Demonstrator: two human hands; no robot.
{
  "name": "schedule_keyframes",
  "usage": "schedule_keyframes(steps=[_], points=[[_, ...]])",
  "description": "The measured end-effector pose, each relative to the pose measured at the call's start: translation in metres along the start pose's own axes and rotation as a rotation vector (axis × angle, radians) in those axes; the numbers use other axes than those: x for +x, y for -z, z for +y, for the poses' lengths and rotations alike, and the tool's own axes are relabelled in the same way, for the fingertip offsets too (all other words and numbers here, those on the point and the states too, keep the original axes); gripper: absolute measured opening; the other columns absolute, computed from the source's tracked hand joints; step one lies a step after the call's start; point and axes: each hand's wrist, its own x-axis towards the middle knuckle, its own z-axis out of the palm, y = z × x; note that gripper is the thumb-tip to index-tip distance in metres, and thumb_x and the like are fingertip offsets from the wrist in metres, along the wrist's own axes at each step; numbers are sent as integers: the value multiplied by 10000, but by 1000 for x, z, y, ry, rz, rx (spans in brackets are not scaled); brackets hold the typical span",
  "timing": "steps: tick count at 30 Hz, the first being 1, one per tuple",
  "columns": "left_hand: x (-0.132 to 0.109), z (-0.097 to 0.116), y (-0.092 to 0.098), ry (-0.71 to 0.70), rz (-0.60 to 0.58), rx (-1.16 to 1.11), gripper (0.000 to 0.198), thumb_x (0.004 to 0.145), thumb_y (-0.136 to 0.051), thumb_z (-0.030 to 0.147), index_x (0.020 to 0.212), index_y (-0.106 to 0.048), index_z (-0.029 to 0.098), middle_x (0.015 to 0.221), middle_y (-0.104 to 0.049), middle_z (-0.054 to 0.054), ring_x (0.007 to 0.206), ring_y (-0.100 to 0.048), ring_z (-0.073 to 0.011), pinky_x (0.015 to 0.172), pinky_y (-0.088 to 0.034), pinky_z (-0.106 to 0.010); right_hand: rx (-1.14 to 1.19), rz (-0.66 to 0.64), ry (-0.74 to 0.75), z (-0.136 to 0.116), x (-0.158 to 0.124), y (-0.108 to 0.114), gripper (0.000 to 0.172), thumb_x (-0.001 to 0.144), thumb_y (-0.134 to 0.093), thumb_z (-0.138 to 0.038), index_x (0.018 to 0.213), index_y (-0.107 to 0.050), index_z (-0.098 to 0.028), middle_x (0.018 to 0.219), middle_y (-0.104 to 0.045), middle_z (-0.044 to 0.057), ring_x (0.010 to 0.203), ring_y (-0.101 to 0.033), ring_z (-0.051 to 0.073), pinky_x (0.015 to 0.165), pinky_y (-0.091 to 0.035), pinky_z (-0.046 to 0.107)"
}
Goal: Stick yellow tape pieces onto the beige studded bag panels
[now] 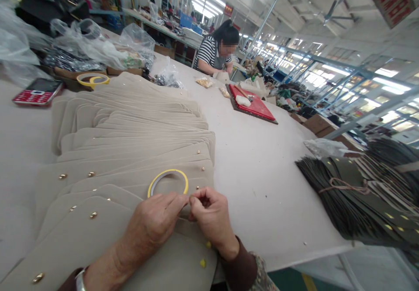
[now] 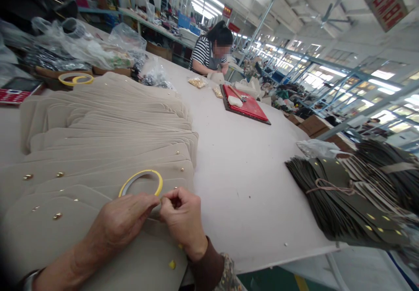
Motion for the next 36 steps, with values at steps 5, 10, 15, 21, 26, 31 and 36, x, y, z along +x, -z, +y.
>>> schedule_keyframes(steps=[5,10,15,21,26,31,36], points=[[-2,0,-5,-11,-86,39,192,961,-401,123,907,-568,202,700,-588,4,632,-569,-139,613,-444,-247,145,19,-237,14,20,19,212,703,-691,-348,736,-649,-142,512,-609,-33,400,-552,95,424,-491,205],[0,0,-11,52,-259,188,188,923,-428,74,886,-553,209,715,-561,-1,659,-546,-194,614,-409,-307,-46,-67,-140,15,21,27,213,781,-670,-351,766,-700,-141,555,-647,-2,447,-582,115,465,-496,221],[-1,0,-11,73,-322,189,180,899,-463,56,894,-552,212,722,-547,2,665,-535,-199,619,-390,-319,-416,-43,110,11,19,18,151,819,-596,-227,741,-716,-176,631,-698,18,556,-628,145,561,-481,235],[1,0,-9,76,-348,197,176,884,-478,49,858,-538,213,722,-550,3,667,-544,-198,628,-396,-324,-622,-7,248,11,23,12,137,853,-540,-177,825,-674,-191,705,-717,40,649,-670,181,655,-489,269],[2,0,-9,95,-383,205,190,877,-476,39,857,-540,217,731,-563,5,681,-562,-196,633,-402,-321,-345,6,21,16,20,22,212,868,-577,-268,1062,-567,-183,602,-658,-31,504,-646,162,540,-516,254],[2,0,-8,96,-394,190,171,884,-481,54,866,-538,215,746,-577,-1,688,-570,-201,641,-421,-323,-364,21,133,21,11,27,143,889,-576,-295,828,-651,-191,682,-689,25,602,-662,164,593,-528,260],[3,-1,-8,68,-357,199,175,876,-484,46,857,-527,214,721,-564,3,660,-571,-207,626,-429,-328,-642,37,362,22,13,17,179,904,-538,-188,816,-693,-180,774,-718,65,716,-663,186,709,-496,285]])
